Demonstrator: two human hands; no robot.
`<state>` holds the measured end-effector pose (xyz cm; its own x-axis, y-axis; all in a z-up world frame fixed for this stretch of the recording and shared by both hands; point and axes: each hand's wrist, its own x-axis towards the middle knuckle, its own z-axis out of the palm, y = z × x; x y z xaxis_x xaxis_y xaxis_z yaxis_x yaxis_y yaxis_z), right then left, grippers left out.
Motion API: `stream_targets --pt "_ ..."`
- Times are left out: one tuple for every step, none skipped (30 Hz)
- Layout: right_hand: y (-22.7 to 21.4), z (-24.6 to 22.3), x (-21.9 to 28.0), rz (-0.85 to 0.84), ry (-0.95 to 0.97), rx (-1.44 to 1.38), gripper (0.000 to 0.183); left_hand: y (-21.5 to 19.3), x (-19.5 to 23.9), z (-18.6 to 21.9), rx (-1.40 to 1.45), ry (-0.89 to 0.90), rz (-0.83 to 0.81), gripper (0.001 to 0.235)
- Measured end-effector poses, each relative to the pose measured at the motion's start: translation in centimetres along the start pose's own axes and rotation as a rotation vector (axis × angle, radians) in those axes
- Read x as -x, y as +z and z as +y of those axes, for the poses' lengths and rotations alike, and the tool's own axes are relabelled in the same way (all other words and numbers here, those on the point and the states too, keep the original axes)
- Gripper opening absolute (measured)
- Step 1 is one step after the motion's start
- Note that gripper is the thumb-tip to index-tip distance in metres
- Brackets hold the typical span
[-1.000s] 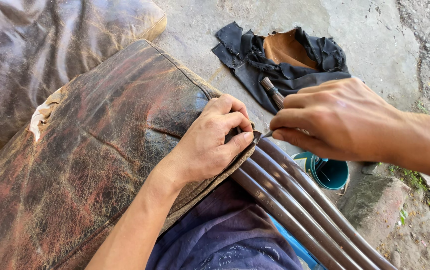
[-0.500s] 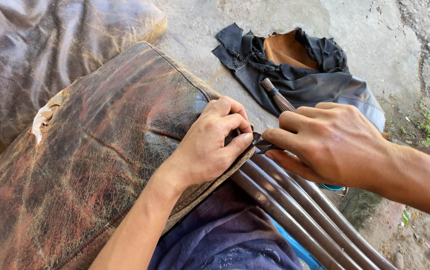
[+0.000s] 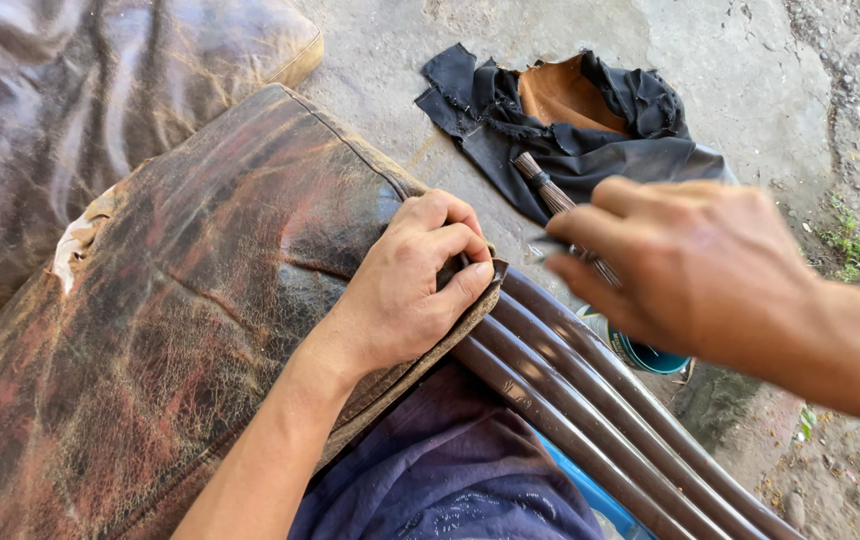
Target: The person uses a small knife to carefully cut the stitching along the edge of a worn leather cushion. They work along the seam to detach the zipper from the leather, eventually pulling the zipper tape away from the cushion edge.
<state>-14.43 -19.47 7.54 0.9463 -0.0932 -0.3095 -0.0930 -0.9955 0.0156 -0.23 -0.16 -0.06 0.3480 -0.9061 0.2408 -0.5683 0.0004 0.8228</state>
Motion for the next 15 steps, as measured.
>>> stream_targets --pt "0.3 -0.4 0.1 0.076 -0.06 -0.027 0.037 0.0 -0.1 0.0 0.004 0.004 -0.001 0.012" --pt "0.6 -1.0 0.0 0.154 -0.124 -0.055 0.035 -0.1 -0.1 0.0 0.005 0.005 0.0 0.012" --pt "0.8 -1.4 0.0 0.232 -0.187 -0.083 0.034 -0.1 -0.1 0.0 0.007 0.006 0.001 0.011" --pt "0.9 -1.7 0.0 0.266 -0.198 -0.081 0.032 -0.1 -0.1 0.0 0.002 0.005 0.002 0.011" --pt "1.0 -2.0 0.0 0.301 -0.208 -0.079 0.03 -0.1 -0.1 0.0 -0.003 0.004 0.004 0.011" --pt "1.1 -2.1 -0.1 0.337 -0.219 -0.077 0.03 -0.1 -0.1 0.0 -0.01 0.004 0.005 0.011" --pt "1.0 -2.1 -0.3 0.29 -0.182 -0.049 0.031 -0.1 0.0 0.0 -0.011 0.002 0.006 0.011" --pt "0.9 -2.0 -0.6 0.243 -0.143 -0.021 0.033 -0.1 -0.1 0.1 -0.011 0.001 0.006 0.011" --pt "0.8 -1.9 -0.8 0.197 -0.102 0.007 0.036 -0.1 0.0 0.1 -0.01 0.0 0.005 0.012" --pt "0.6 -1.7 -0.5 0.219 -0.067 0.012 0.033 -0.1 0.0 0.2 -0.012 0.003 0.009 0.011" --pt "0.3 -1.5 -0.2 0.241 -0.031 0.017 0.031 0.0 -0.1 0.2 -0.014 0.005 0.013 0.011" --pt "0.0 -1.4 -0.1 0.264 0.004 0.022 0.029 0.0 -0.1 0.3 -0.017 0.009 0.017 0.011" --pt "-0.1 -1.5 0.0 0.195 0.022 0.002 0.03 0.0 -0.2 0.4 -0.019 0.018 0.028 0.013" --pt "-0.2 -1.8 0.1 0.125 0.039 -0.02 0.032 0.0 -0.1 0.5 -0.022 0.026 0.038 0.014" --pt "-0.3 -2.0 0.3 0.055 0.055 -0.042 0.033 0.1 -0.1 0.5 -0.025 0.033 0.047 0.016"
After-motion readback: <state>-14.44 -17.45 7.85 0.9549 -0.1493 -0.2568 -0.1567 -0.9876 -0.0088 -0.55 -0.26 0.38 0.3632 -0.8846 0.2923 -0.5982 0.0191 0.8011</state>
